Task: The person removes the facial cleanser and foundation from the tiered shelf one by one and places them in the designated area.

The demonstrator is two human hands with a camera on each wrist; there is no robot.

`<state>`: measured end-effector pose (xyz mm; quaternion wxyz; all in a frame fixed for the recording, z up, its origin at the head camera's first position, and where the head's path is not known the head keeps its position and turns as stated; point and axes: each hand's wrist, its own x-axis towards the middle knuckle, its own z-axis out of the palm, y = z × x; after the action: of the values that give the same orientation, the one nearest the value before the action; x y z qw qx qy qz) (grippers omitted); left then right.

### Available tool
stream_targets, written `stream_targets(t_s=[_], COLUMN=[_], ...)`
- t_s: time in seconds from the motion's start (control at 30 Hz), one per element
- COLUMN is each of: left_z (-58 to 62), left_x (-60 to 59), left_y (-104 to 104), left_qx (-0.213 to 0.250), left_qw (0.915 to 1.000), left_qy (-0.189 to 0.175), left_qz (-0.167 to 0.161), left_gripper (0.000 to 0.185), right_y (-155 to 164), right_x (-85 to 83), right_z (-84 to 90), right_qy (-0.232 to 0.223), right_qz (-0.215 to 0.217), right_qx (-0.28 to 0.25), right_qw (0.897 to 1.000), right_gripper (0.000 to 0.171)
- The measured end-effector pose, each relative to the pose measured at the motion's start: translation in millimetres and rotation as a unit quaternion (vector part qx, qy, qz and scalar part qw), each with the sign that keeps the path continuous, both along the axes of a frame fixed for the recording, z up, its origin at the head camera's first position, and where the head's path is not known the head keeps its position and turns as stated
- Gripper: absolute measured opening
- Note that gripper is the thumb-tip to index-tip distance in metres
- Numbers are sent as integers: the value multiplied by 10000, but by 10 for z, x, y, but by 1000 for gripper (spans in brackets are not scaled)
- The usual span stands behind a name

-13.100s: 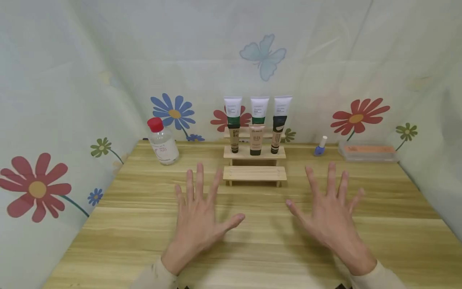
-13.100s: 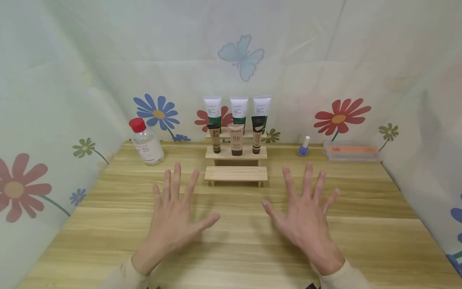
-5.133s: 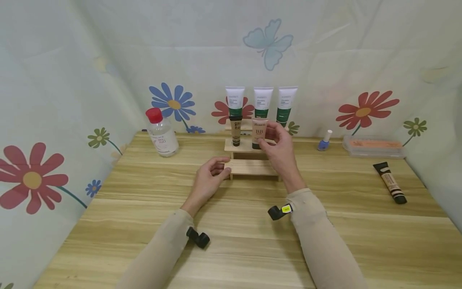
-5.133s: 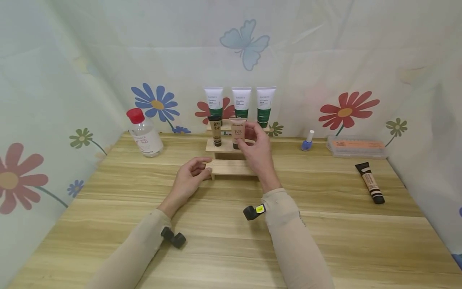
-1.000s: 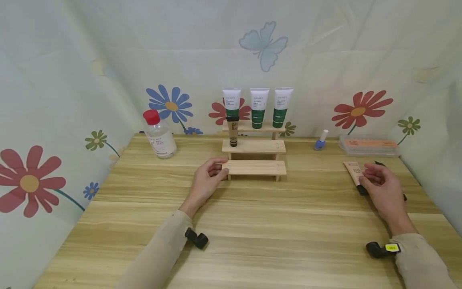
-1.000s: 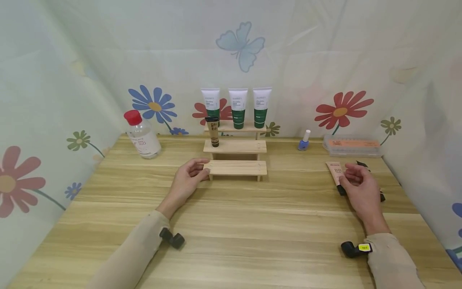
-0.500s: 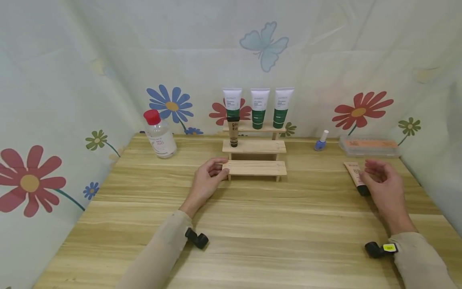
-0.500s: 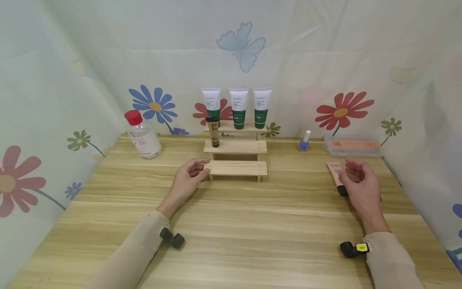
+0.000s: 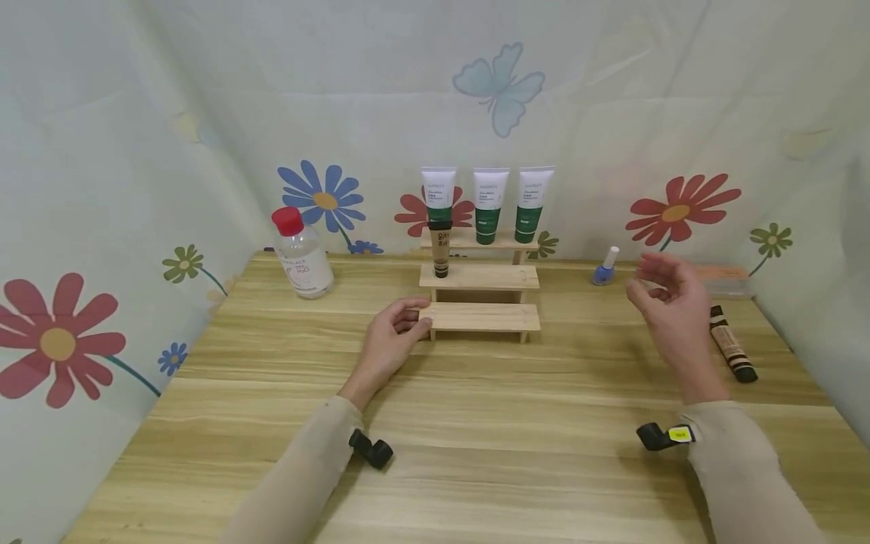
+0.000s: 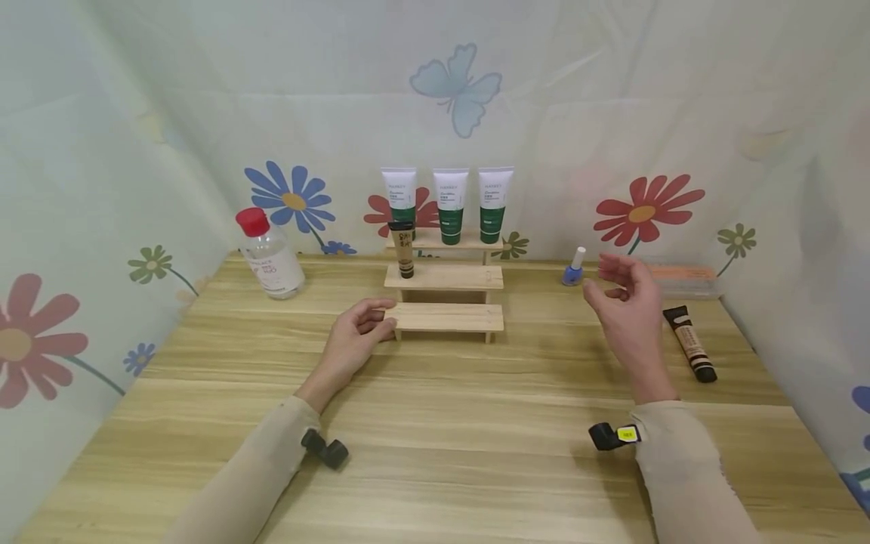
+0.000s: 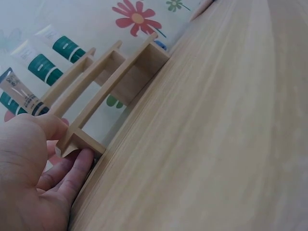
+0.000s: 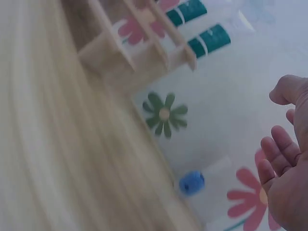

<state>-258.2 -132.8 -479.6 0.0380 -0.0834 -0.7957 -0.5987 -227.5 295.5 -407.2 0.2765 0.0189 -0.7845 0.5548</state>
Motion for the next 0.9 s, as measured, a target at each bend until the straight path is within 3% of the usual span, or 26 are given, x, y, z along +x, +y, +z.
stream_targets(t_s=[0.37,0.63,0.9], left_z=[10,7,-6], left_x=[14,6,-8], left_y=[9,6,-7], left_qx=[-32,25,-18], left_qw=[10000,10000,10000], left_qy=[14,23,47], left_qz=[-27,-32,0], left_gripper=[30,30,30], right_y=[-764,-1216,-1591], right_x=[-202,-331,-498], right_z=[245,298,300], right_qy=[280,278,152], right_qz=[950,1630,1974], right_qx=[-581,-784,-633], right_qw=[9934,9831,9782], right_gripper=[48,53,53])
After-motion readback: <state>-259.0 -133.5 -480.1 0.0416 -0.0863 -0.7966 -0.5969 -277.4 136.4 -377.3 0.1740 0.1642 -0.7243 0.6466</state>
